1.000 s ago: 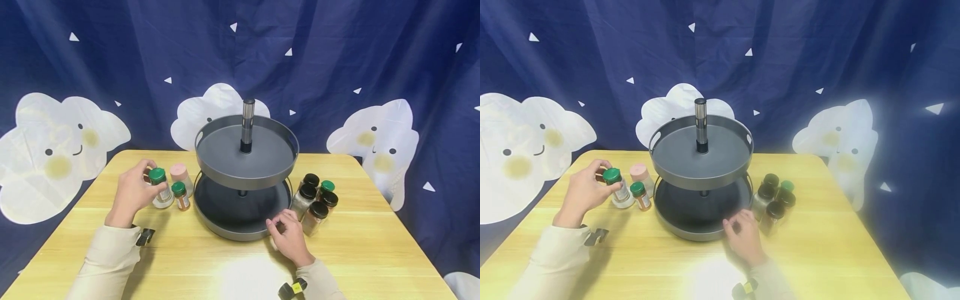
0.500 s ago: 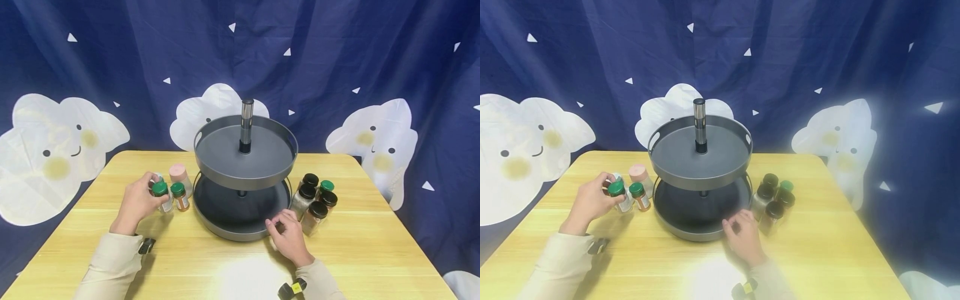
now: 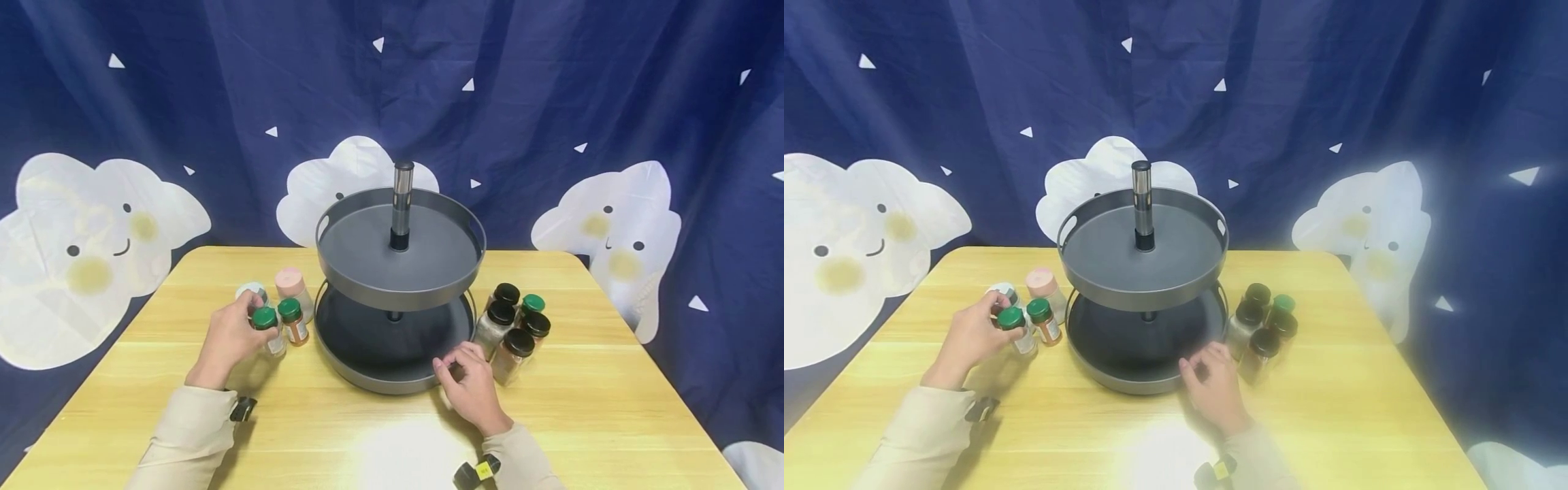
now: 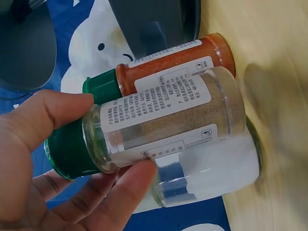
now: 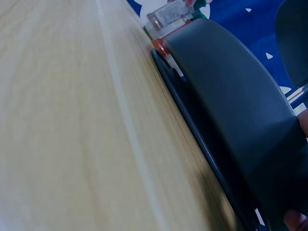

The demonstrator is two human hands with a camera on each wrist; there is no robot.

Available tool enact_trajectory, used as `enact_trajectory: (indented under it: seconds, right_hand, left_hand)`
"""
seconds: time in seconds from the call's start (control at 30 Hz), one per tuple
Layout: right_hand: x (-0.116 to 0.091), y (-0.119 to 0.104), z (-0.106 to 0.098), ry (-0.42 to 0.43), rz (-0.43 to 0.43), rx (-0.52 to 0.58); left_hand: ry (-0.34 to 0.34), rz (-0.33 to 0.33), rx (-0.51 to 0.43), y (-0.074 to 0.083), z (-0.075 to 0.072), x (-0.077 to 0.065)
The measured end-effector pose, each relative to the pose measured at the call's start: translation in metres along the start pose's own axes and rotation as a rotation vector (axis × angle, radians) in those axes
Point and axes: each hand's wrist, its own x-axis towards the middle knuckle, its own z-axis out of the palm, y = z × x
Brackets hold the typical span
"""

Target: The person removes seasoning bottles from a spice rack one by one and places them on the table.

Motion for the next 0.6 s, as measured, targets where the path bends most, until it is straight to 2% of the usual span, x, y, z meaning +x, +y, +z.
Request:
enact_trajectory:
  seconds: [0.33, 0.6]
  right_hand:
    - [-0.0004, -0.0013, 0.0010, 0.006, -0.012, -0.005]
    - [-0.0005, -0.0012, -0.0004, -0.013, 0.019, -0.009]
  left_hand:
    - [-0.036, -0.027, 0.000, -0.0039, 0.0037, -0.0004]
    - [-0.032, -0.021, -0.003, -0.0068, 0.0071, -0.0002]
